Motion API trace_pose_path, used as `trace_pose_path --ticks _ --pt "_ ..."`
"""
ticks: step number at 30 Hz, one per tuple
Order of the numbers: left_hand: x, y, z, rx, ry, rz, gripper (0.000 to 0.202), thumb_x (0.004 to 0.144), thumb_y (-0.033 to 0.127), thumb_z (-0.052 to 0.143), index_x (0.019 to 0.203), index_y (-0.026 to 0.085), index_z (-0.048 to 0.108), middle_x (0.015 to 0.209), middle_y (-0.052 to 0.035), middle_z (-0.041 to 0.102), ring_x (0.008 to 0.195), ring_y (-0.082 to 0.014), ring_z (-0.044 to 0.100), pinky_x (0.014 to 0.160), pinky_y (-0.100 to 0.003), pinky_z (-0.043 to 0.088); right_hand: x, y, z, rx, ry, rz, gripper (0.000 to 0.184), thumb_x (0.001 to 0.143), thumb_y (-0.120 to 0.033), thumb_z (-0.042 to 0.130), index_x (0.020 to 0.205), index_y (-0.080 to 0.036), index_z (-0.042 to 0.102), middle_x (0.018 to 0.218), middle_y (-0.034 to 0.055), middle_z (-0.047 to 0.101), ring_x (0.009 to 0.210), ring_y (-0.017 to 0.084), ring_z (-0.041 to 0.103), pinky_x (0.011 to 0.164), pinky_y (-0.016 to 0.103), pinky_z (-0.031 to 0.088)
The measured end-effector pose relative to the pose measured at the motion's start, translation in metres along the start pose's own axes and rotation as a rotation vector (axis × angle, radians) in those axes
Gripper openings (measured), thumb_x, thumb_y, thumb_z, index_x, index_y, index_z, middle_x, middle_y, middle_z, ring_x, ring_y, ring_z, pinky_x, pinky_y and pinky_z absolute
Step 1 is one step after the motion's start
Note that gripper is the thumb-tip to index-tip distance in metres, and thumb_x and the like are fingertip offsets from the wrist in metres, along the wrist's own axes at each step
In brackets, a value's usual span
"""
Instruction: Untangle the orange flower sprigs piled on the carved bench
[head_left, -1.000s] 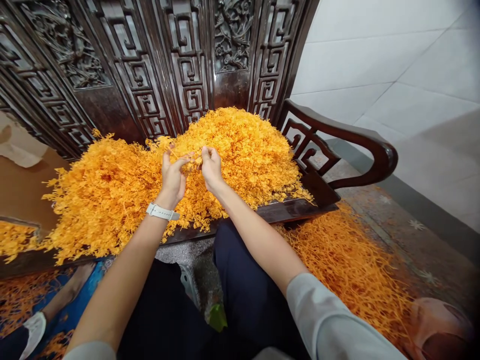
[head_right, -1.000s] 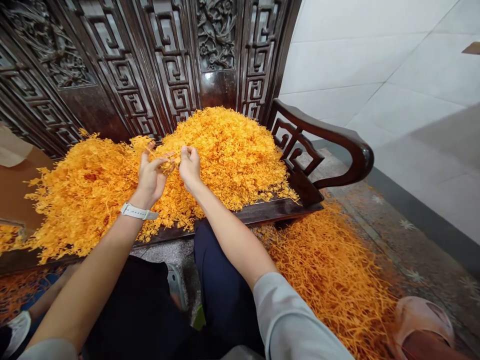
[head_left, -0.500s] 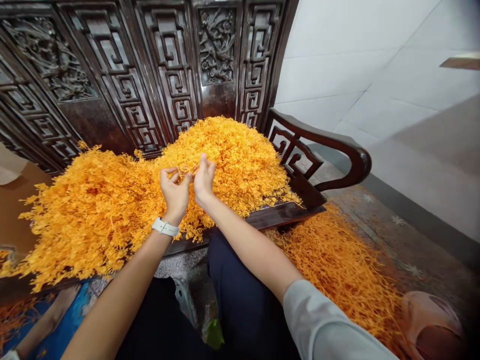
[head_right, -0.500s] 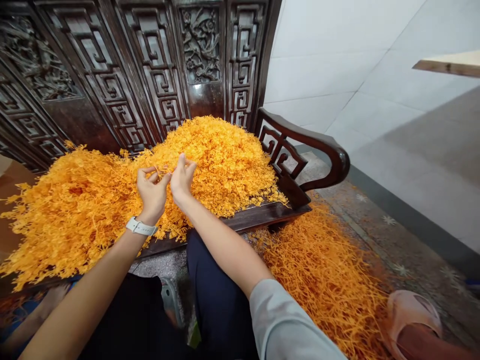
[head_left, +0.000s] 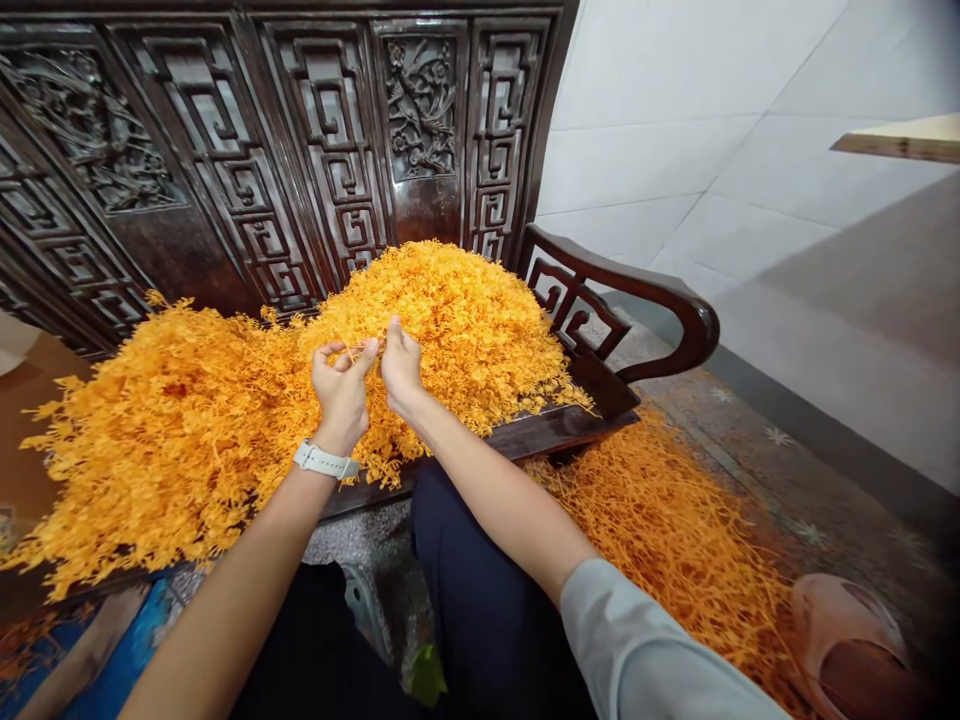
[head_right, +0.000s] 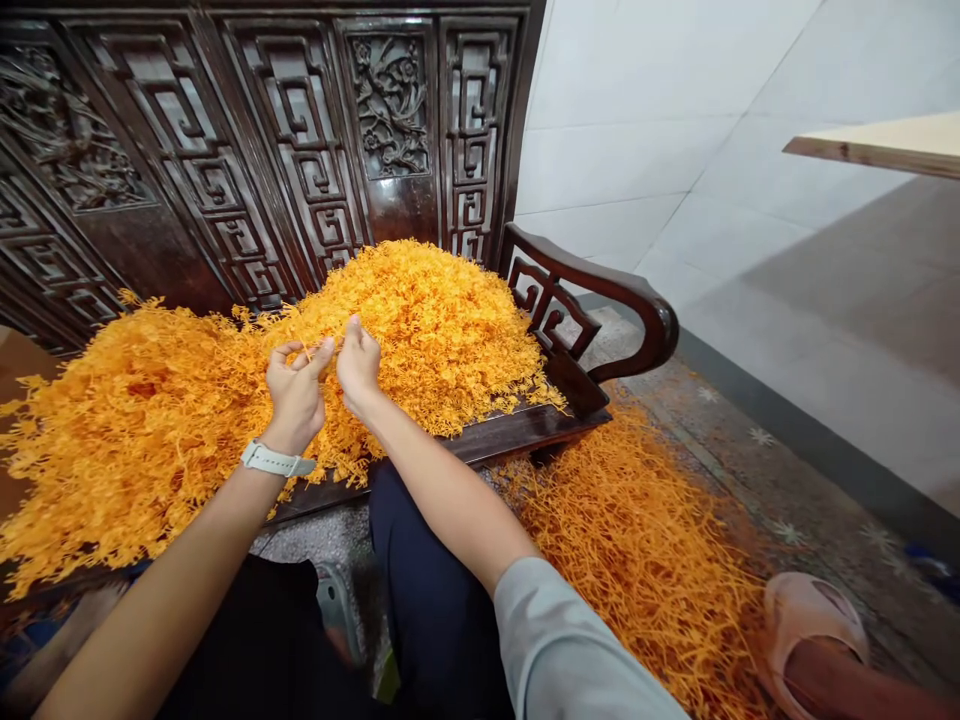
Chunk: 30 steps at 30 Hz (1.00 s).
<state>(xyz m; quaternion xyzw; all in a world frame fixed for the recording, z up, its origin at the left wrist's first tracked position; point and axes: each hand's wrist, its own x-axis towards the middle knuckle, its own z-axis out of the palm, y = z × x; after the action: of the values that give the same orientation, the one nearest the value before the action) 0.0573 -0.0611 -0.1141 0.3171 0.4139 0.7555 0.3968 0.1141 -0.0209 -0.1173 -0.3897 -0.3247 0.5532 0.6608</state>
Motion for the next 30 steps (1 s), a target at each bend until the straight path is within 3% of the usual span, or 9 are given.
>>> trace_pose_path --ticks 3,7,13,19,23,30 --pt "0.005 0.005 -0.002 0.006 0.033 -0.066 0.057 0.063 0.015 0.089 0.099 0.023 0.046 0.082 0.0012 0.070 0.084 -0.0145 0.074 0.082 -0.025 0.055 -0.003 0.000 0.001 -0.019 -0.039 -0.036 0.058 0.100 -0.069 0.055 0.070 -0.025 0.031 0.066 -0.0055 0.026 0.061 0.012 0.026 0.057 0.026 0.027" --pt "0.010 0.017 -0.001 -0.059 0.130 -0.255 0.048 0.063 0.002 0.073 0.095 0.024 0.045 0.076 0.0053 0.064 0.073 -0.0105 0.066 0.061 -0.019 0.040 -0.003 0.000 0.003 -0.049 -0.138 -0.031 0.059 0.097 -0.072 0.058 0.069 -0.025 0.035 0.066 -0.0049 0.030 0.062 0.013 0.030 0.060 0.027 0.031" --pt "0.016 0.024 -0.003 -0.109 0.154 -0.272 0.048 0.051 -0.008 0.056 0.084 0.022 0.038 0.074 0.0054 0.061 0.075 -0.0098 0.065 0.072 -0.019 0.046 -0.005 -0.004 0.006 -0.033 -0.250 0.067 0.058 0.096 -0.069 0.061 0.070 -0.024 0.036 0.062 -0.0057 0.034 0.057 0.011 0.031 0.054 0.026 0.028" --pt "0.020 0.026 -0.012 -0.117 0.090 -0.363 0.044 0.048 -0.007 0.053 0.080 0.021 0.042 0.077 0.0015 0.062 0.071 -0.0117 0.061 0.056 -0.022 0.036 -0.011 -0.023 0.003 0.091 -0.339 0.317 0.059 0.097 -0.063 0.066 0.069 -0.025 0.031 0.050 -0.0101 0.028 0.045 0.007 0.015 0.042 0.021 0.014" --pt "0.021 0.025 -0.016 -0.124 0.036 -0.352 0.045 0.047 -0.007 0.054 0.080 0.021 0.042 0.080 0.0005 0.061 0.072 -0.0123 0.060 0.053 -0.023 0.030 -0.012 -0.030 -0.001 0.155 -0.400 0.342 0.062 0.100 -0.061 0.064 0.065 -0.024 0.028 0.047 -0.0120 0.022 0.045 0.006 0.008 0.042 0.021 0.010" --pt "0.021 0.025 -0.016 -0.114 -0.025 -0.286 0.046 0.048 -0.008 0.054 0.079 0.021 0.037 0.078 0.0037 0.053 0.074 -0.0105 0.061 0.057 -0.021 0.036 -0.011 -0.031 -0.006 0.291 -0.479 0.407 0.063 0.104 -0.058 0.058 0.059 -0.023 0.032 0.047 -0.0102 0.023 0.045 0.008 0.009 0.041 0.022 0.011"
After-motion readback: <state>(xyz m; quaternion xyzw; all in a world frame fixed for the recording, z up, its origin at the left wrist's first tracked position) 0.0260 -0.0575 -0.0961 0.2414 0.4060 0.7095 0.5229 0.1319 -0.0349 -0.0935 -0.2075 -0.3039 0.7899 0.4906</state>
